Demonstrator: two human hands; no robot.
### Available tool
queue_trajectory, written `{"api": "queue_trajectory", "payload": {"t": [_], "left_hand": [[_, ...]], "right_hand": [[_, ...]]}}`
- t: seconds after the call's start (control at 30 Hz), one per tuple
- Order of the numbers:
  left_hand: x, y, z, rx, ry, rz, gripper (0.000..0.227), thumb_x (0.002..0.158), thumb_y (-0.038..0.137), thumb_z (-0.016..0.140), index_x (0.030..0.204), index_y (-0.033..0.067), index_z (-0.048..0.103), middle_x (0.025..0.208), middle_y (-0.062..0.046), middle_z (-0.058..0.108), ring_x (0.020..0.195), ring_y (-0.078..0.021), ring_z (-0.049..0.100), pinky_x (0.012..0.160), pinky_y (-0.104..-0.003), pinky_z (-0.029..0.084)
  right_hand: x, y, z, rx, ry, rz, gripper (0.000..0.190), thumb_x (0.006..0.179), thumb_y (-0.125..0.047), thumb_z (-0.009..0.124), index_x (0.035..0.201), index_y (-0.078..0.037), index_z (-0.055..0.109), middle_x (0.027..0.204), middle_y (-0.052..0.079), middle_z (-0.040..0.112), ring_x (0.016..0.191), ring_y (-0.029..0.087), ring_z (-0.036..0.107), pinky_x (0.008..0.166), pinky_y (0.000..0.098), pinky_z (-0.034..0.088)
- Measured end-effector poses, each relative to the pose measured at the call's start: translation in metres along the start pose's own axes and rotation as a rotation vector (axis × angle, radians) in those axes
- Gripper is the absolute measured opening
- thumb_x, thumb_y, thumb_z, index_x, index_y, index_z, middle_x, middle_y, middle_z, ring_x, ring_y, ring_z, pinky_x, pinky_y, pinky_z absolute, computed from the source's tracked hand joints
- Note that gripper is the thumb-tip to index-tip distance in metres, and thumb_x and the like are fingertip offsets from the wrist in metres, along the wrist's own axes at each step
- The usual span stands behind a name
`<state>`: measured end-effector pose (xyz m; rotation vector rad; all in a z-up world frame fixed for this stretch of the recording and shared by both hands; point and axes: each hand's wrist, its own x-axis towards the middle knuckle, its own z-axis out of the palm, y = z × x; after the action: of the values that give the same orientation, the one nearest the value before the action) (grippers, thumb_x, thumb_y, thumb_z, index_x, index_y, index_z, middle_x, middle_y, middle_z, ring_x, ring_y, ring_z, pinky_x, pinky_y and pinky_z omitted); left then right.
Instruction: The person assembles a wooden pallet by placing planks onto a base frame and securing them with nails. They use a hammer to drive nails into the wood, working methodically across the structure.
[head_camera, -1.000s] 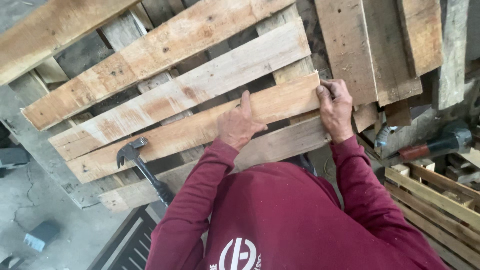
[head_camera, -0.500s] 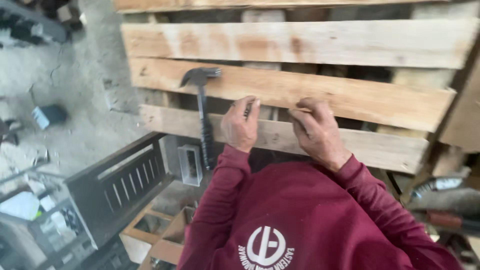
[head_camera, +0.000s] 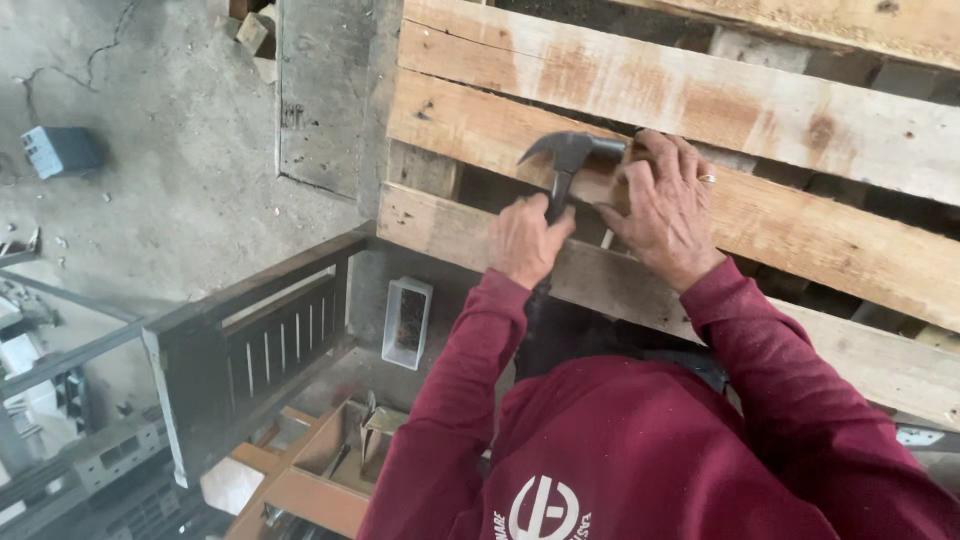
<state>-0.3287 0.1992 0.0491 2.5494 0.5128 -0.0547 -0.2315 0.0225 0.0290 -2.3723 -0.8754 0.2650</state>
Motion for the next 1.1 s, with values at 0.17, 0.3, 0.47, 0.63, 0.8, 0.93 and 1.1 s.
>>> {"api": "queue_trajectory", "payload": {"t": [0.17,0.3,0.47,0.63,0.8,0.93,1.1], "left_hand": [[-0.015,-0.008,-0.024,-0.072,-0.021,0.035,0.031,0.086,0.032,0.077,0.078,0.0044,0.065,0.076,-0.021,0.066,0.068,-0.0417,0.065,0.06,-0.053,0.048],[0.0,0.001,-0.036,-0.164,-0.082,0.155,0.029,0.088,0.031,0.077,0.081,0.0054,0.066,0.076,-0.021,0.066,0.068,-0.0406,0.065,0.06,-0.051,0.049],[0.011,0.011,-0.038,-0.142,-0.145,0.152,0.032,0.087,0.036,0.076,0.078,0.0075,0.066,0.073,-0.018,0.066,0.066,-0.0395,0.066,0.06,-0.05,0.05],[0.016,0.016,-0.035,-0.048,-0.161,0.179,0.035,0.085,0.039,0.077,0.075,0.008,0.065,0.072,-0.018,0.066,0.065,-0.0408,0.065,0.059,-0.052,0.049],[0.022,0.042,-0.026,-0.131,-0.167,0.33,0.032,0.091,0.036,0.074,0.078,0.009,0.065,0.073,-0.015,0.065,0.069,-0.0392,0.065,0.061,-0.05,0.05],[0.028,0.089,0.002,-0.218,-0.212,0.277,0.033,0.089,0.036,0.077,0.076,0.0075,0.066,0.069,-0.014,0.065,0.063,-0.0352,0.065,0.058,-0.047,0.049],[0.023,0.156,0.063,-0.544,-0.266,0.247,0.036,0.092,0.031,0.079,0.076,0.0038,0.063,0.066,-0.009,0.06,0.055,-0.0228,0.057,0.053,-0.037,0.046]], "right_hand": [[-0.004,-0.004,0.008,-0.09,-0.025,0.006,0.07,0.071,-0.041,0.089,0.119,0.004,0.064,0.156,0.017,0.045,0.142,0.038,0.039,0.11,0.0577,0.032],[-0.003,-0.005,0.005,-0.046,-0.008,0.01,0.066,0.072,-0.036,0.087,0.127,-0.005,0.068,0.152,0.014,0.048,0.139,0.037,0.04,0.109,0.0579,0.032],[-0.015,-0.009,0.012,-0.067,-0.012,0.005,0.059,0.074,-0.037,0.087,0.118,-0.005,0.065,0.151,0.016,0.047,0.14,0.039,0.04,0.109,0.0573,0.034],[-0.019,-0.005,0.017,-0.015,0.015,0.015,0.053,0.077,-0.037,0.085,0.112,-0.004,0.064,0.145,0.018,0.048,0.138,0.041,0.042,0.108,0.0561,0.037],[-0.037,0.0,0.007,-0.019,0.055,0.002,0.04,0.079,-0.023,0.08,0.112,-0.006,0.065,0.141,0.023,0.051,0.134,0.041,0.045,0.107,0.0539,0.04],[-0.084,-0.001,-0.004,0.239,0.211,0.146,0.032,0.089,-0.016,0.071,0.118,-0.006,0.061,0.137,0.018,0.061,0.13,0.035,0.054,0.106,0.0457,0.046],[-0.141,0.011,-0.016,1.155,0.274,0.586,0.042,0.104,-0.029,0.062,0.136,-0.004,0.053,0.121,0.011,0.065,0.107,0.015,0.063,0.09,0.0303,0.053]]}}
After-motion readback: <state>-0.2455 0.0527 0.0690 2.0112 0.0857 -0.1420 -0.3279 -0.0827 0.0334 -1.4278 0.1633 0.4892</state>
